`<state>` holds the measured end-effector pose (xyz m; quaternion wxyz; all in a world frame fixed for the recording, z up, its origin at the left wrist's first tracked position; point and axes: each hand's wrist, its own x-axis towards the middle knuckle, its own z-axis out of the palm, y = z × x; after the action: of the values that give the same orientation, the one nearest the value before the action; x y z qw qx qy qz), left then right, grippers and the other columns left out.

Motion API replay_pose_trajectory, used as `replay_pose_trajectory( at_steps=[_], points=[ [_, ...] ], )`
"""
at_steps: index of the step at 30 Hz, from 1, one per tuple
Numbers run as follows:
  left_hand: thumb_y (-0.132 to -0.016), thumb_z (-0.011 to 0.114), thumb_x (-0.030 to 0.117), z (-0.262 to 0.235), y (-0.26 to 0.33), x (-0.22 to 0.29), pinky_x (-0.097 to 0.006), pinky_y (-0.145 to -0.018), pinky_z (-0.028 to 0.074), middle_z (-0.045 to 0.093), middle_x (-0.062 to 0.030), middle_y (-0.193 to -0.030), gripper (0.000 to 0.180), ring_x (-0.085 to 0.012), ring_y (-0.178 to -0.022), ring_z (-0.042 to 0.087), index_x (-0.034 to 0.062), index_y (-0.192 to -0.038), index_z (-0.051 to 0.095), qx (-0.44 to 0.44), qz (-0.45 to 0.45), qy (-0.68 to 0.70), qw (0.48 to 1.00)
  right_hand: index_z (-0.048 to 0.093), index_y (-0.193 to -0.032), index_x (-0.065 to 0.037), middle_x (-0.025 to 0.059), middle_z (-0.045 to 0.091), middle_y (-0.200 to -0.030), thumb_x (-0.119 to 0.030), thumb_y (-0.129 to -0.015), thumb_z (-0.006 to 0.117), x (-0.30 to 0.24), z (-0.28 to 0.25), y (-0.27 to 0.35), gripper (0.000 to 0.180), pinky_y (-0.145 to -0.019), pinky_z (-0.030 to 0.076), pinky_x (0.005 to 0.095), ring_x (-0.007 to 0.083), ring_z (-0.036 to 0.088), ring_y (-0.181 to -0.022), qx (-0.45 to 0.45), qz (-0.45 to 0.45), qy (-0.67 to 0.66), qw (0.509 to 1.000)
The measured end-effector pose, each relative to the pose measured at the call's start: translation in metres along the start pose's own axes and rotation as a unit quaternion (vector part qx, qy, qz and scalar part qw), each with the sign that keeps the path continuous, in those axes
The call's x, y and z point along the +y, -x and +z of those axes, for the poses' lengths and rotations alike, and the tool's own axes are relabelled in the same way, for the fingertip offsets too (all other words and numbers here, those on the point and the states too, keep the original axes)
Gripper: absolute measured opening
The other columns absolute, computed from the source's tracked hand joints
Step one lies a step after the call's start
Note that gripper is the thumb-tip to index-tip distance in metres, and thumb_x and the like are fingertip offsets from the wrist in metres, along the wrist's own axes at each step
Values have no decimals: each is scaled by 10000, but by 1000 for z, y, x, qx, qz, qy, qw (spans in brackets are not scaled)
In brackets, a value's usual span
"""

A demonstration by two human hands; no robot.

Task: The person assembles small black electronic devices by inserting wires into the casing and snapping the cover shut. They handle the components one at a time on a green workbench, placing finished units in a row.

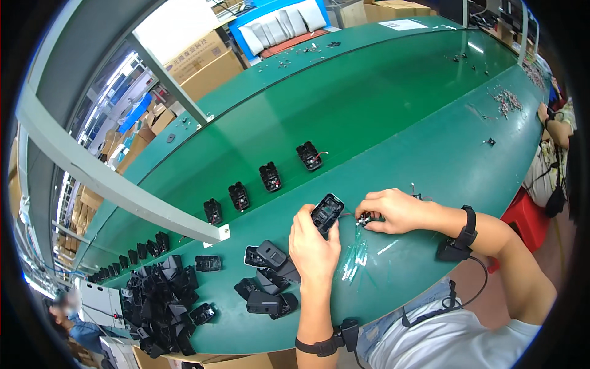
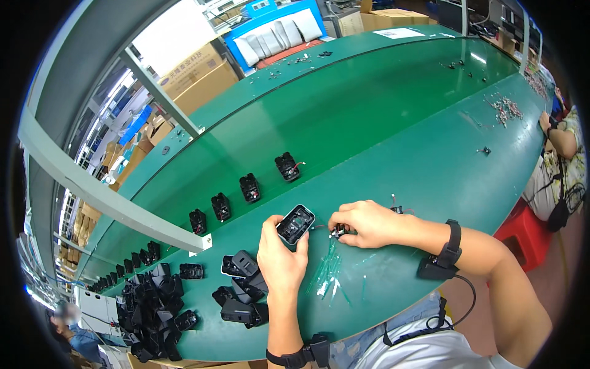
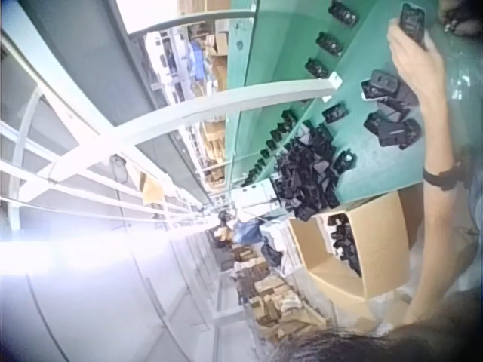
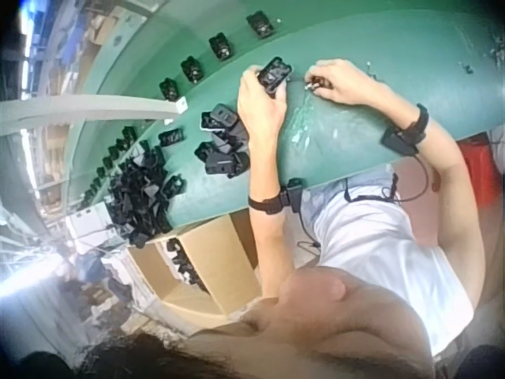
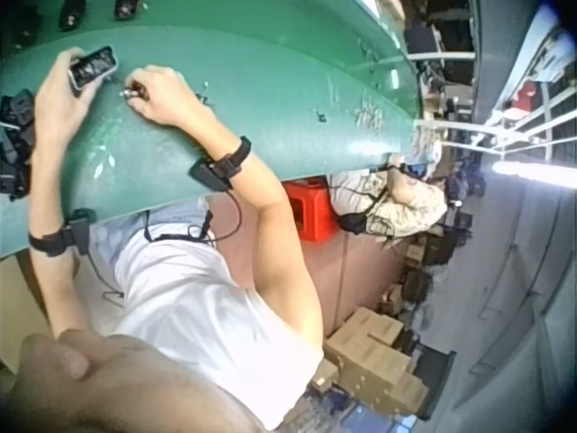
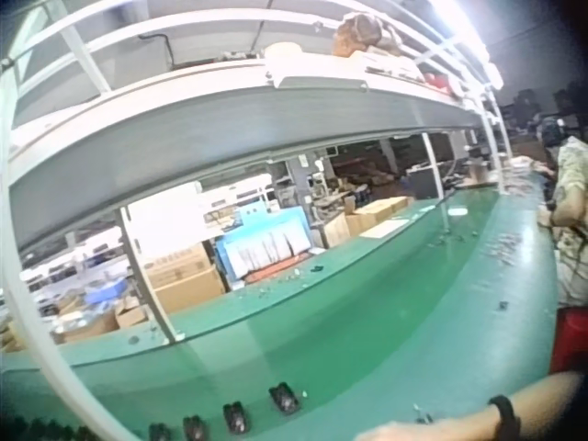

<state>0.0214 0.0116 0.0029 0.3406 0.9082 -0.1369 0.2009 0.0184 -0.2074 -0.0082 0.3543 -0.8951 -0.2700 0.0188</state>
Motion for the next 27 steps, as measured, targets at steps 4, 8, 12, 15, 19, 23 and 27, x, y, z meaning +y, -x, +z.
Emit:
replay_pose_trajectory(
  at_steps=[4, 8, 12, 15, 19, 23, 27],
  points=[
    [-745, 832, 133, 3, 2, 0, -402, -781, 528, 668, -177, -1015, 505, -337, -912, 674, 14, -1147, 550, -24, -9, 68, 997, 614, -1164, -31, 91, 625, -836, -85, -804, 692, -2, -16, 8, 372, -640, 543, 336, 189, 660, -693, 0, 41, -72, 997],
    [-732, 850, 169, 9, 1, 10, -312, -712, 492, 678, -127, -999, 528, -226, -866, 652, 17, -1146, 560, -43, -17, 139, 989, 589, -1105, -14, 81, 599, -740, -67, -798, 664, -1, -26, 21, 320, -616, 520, 345, 195, 626, -651, 56, 93, -128, 986],
    [-753, 855, 162, 7, 3, 17, -253, -652, 418, 653, -67, -985, 505, -119, -836, 601, 11, -1131, 557, -52, -60, 167, 983, 603, -1131, -34, 95, 608, -790, -51, -786, 630, 4, -31, 25, 347, -613, 511, 369, 215, 612, -638, 70, 75, -108, 989],
    [-767, 843, 121, 12, 5, 18, -247, -730, 454, 635, -69, -1029, 518, -125, -882, 609, 2, -1163, 530, -60, -51, 189, 979, 644, -1144, -58, 110, 609, -832, -70, -798, 636, 14, -24, 27, 346, -611, 515, 368, 213, 627, -657, 76, 40, -97, 992],
    [-780, 826, 64, 11, 4, 17, -265, -841, 486, 611, -74, -1077, 526, -135, -958, 614, -4, -1192, 505, -85, -57, 233, 967, 680, -1003, -44, 103, 599, -844, -69, -820, 634, 2, -34, 25, 190, -611, 523, 334, 183, 642, -709, 117, 86, -203, 968],
    [-784, 818, 37, 14, 5, 21, -286, -895, 501, 599, -86, -1109, 535, -149, -1000, 619, -2, -1206, 493, -111, -63, 336, 933, 669, -982, -27, 55, 582, -828, -45, -833, 630, 13, -36, 27, 156, -611, 518, 278, 134, 632, -709, 148, 54, -264, 952],
    [-783, 813, 20, 14, 7, 21, -293, -916, 504, 594, -86, -1115, 544, -158, -1011, 621, -3, -1216, 485, -121, -82, 343, 928, 658, -990, -18, 36, 649, -897, -31, -849, 650, 17, -32, 27, 142, -654, 530, 259, 105, 630, -753, 124, 81, -329, 933]
  ],
)
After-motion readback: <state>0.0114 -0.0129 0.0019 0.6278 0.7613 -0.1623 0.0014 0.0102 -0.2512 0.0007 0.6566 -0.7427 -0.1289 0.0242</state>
